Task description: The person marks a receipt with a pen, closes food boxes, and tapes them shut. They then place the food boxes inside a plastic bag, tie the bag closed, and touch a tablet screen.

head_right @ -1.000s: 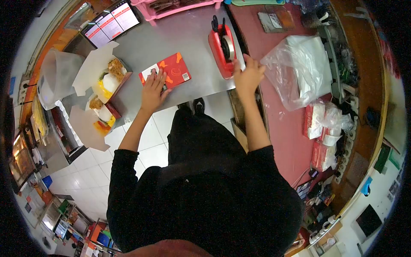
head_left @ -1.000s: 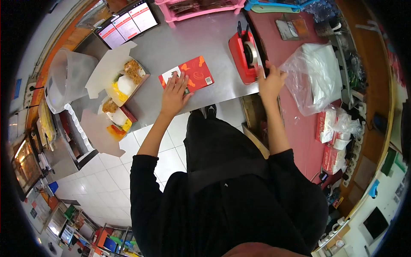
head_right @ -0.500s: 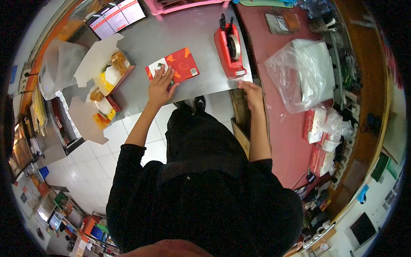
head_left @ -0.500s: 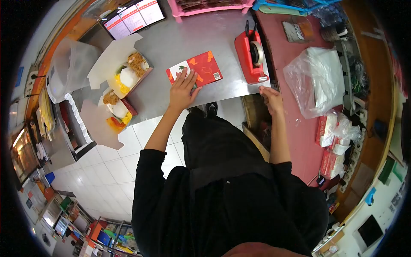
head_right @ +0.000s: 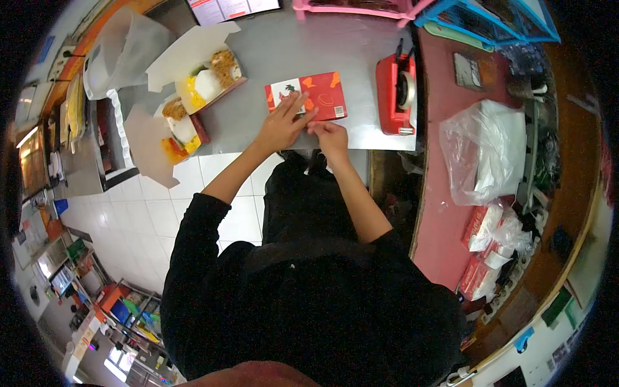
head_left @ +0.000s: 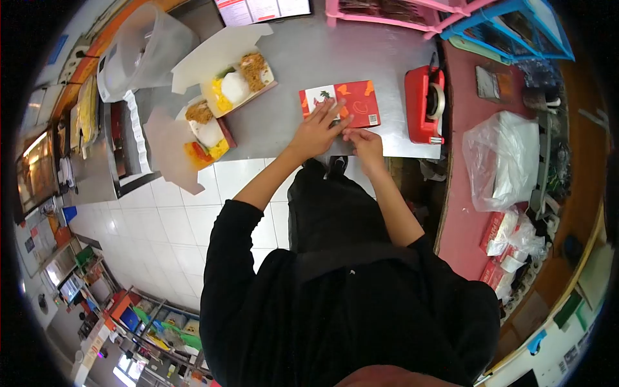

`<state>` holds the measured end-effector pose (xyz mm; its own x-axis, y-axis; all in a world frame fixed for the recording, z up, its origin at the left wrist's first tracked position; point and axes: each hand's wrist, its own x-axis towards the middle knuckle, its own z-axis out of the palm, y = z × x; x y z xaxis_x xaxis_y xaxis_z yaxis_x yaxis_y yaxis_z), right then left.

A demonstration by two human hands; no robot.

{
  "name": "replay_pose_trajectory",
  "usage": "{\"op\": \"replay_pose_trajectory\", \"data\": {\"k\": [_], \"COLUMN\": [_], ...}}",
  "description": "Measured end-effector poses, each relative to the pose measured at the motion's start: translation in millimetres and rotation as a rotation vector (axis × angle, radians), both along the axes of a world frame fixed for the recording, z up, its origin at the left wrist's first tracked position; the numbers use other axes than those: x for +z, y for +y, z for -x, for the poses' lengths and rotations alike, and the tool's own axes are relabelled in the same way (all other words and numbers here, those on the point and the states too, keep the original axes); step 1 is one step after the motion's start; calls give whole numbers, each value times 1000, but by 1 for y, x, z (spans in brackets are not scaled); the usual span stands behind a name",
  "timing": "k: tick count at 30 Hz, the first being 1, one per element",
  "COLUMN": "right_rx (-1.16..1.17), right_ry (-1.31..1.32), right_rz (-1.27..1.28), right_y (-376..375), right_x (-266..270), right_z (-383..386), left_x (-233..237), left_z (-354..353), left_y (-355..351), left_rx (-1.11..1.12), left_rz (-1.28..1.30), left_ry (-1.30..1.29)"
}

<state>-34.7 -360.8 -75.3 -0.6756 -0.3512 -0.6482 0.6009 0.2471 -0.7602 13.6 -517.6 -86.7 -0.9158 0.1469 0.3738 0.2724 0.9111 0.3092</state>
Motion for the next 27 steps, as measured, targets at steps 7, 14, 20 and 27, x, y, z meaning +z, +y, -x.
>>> {"op": "replay_pose_trajectory", "data": {"k": [7,14,20,27], "right_rx": [37,199,370,474], "right_ry": [185,707,1358,1513], "right_rz": [31,-447,-416,-821], "right_y": [5,2,-19,-61], "right_x": [-13,-22,15,-14], "right_z": [3,11,-5,91], "left_x": [1,3,33,-18], "left_z": [0,-2,-38,-31], "left_y": [-3,-13,-103,-124], "left_rx": [22,-40,767,467], "left_rz": [-27,-167,-171,-330], "left_ry": [-44,-73,240,276]}}
